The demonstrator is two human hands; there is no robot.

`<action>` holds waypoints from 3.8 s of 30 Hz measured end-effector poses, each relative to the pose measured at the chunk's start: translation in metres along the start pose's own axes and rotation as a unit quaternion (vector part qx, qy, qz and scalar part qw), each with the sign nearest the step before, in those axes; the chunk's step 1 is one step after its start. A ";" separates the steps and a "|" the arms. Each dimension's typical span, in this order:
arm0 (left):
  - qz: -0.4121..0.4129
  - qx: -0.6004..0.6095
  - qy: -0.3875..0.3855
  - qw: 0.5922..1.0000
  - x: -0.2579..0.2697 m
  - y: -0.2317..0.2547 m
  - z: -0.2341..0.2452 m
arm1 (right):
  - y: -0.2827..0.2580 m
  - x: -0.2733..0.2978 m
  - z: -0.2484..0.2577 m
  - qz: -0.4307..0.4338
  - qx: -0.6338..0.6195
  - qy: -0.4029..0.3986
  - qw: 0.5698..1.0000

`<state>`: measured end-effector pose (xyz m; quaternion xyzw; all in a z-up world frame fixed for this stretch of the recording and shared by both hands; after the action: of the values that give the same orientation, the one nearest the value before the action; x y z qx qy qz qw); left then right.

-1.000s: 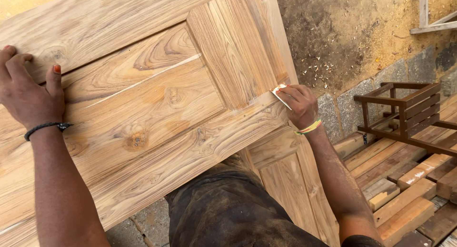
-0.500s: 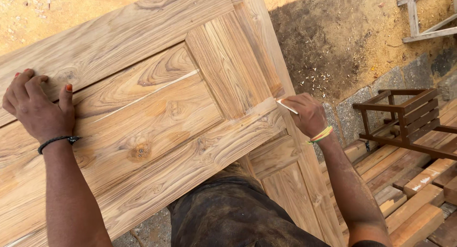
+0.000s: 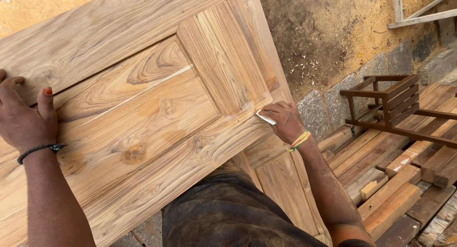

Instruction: The person applies wood filler to a wooden door using a small putty knife. They scoop filler from a small wooden board and spread it into the grooves and imperfections on the door surface.

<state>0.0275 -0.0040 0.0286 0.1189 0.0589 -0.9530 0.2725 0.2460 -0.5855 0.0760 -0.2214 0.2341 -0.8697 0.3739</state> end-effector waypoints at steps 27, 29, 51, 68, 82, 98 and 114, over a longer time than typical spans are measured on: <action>-0.044 -0.008 0.013 0.999 0.008 -0.017 -0.029 | 0.002 0.016 0.005 -0.017 -0.055 0.058 0.997; -0.047 -0.029 0.014 0.998 0.012 -0.022 -0.035 | 0.001 0.001 0.010 -0.042 -0.062 0.113 0.991; 0.028 0.190 -0.086 0.978 -0.028 0.023 0.069 | -0.076 0.008 -0.083 -0.205 -0.066 0.098 0.972; -0.056 0.052 -0.031 0.997 -0.009 0.010 0.020 | -0.096 -0.031 -0.077 -0.333 -0.020 0.131 0.933; -0.063 0.052 0.001 0.997 -0.009 0.005 0.017 | -0.090 0.019 -0.058 -0.057 -0.413 0.269 0.868; -0.077 0.038 -0.032 0.996 -0.015 0.011 0.018 | -0.109 0.050 -0.144 -0.066 -0.015 0.363 0.929; -0.081 0.022 -0.008 0.996 -0.018 0.020 0.027 | -0.048 -0.048 -0.038 -0.313 0.049 0.198 0.927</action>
<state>0.0479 -0.0164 0.0582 0.1118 0.0456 -0.9739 0.1921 0.2288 -0.5110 0.0636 -0.0877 0.1791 -0.9792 0.0385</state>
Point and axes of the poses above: each hand's wrist, its own x-axis away from the middle knuckle, its own z-axis out of the back of the hand, y = z × x, the point moved 2 cm from there along -x, towards the middle knuckle, and after that the axes turned 13 degrees about -x, right-handed, at the moved point
